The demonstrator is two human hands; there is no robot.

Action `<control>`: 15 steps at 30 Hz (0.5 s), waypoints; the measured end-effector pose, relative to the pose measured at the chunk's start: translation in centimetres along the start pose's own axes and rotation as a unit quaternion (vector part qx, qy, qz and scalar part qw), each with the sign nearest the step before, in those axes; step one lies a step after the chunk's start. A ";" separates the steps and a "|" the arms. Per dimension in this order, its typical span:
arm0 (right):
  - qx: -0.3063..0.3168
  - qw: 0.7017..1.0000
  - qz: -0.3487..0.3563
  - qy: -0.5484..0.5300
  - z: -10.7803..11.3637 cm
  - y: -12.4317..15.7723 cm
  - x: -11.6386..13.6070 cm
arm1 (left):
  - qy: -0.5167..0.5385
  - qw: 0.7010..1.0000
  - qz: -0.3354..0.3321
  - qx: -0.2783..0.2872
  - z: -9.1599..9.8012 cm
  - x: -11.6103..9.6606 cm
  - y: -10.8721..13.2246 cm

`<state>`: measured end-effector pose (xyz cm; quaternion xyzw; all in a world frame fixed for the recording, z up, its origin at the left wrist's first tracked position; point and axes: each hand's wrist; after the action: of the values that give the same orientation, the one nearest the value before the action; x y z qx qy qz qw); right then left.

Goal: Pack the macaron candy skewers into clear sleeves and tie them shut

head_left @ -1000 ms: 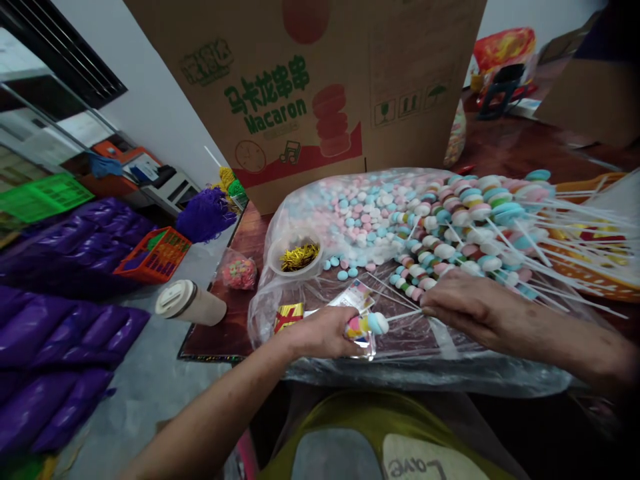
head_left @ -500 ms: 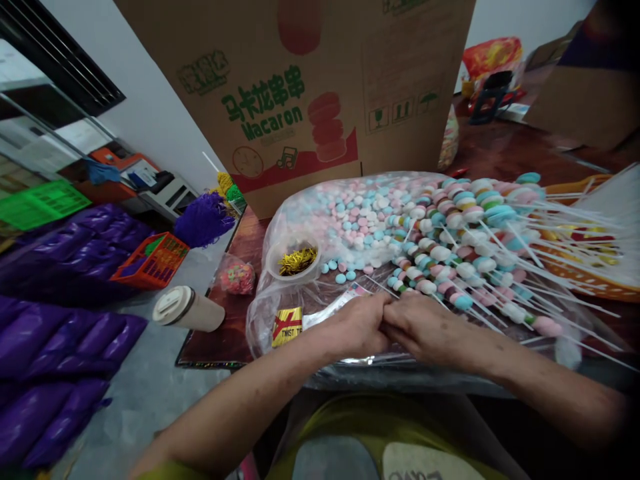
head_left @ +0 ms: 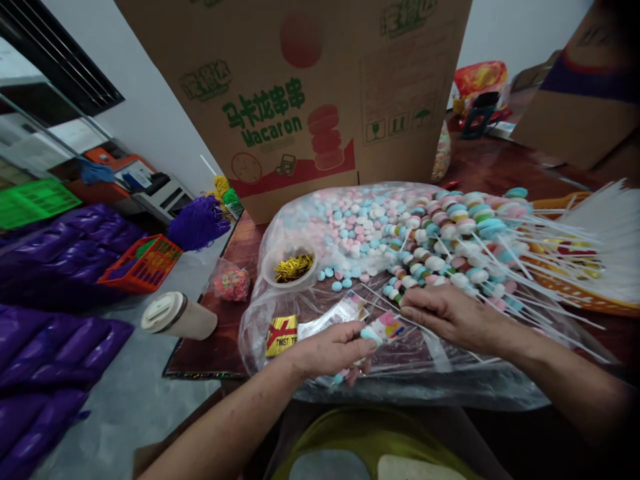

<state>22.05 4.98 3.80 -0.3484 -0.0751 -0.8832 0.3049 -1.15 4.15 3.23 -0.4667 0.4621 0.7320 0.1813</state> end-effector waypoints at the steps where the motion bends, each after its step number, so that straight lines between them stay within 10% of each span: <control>1: 0.002 1.000 0.000 0.016 -0.2 -0.2 0.2 | 0.012 1.000 0.005 -0.020 -0.5 0.2 -0.1; 10: -0.054 0.993 -0.003 -0.109 -2.2 -2.8 2.0 | 0.012 0.985 0.038 -0.165 -2.3 0.6 0.4; 15: -0.158 0.904 -0.107 -0.382 -5.3 -2.4 2.4 | 0.010 0.962 0.004 -0.273 -2.3 1.4 0.6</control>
<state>16.24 3.96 1.61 -0.6928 -0.0820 -0.7099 0.0969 -1.12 1.69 2.04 -0.5039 0.2483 0.8263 0.0397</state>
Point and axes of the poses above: each hand's wrist, its own y-axis away from the middle knuckle, its own z-axis out of the back of the hand, x = y × z, and after that the axes turned 7 degrees about -y, right-handed
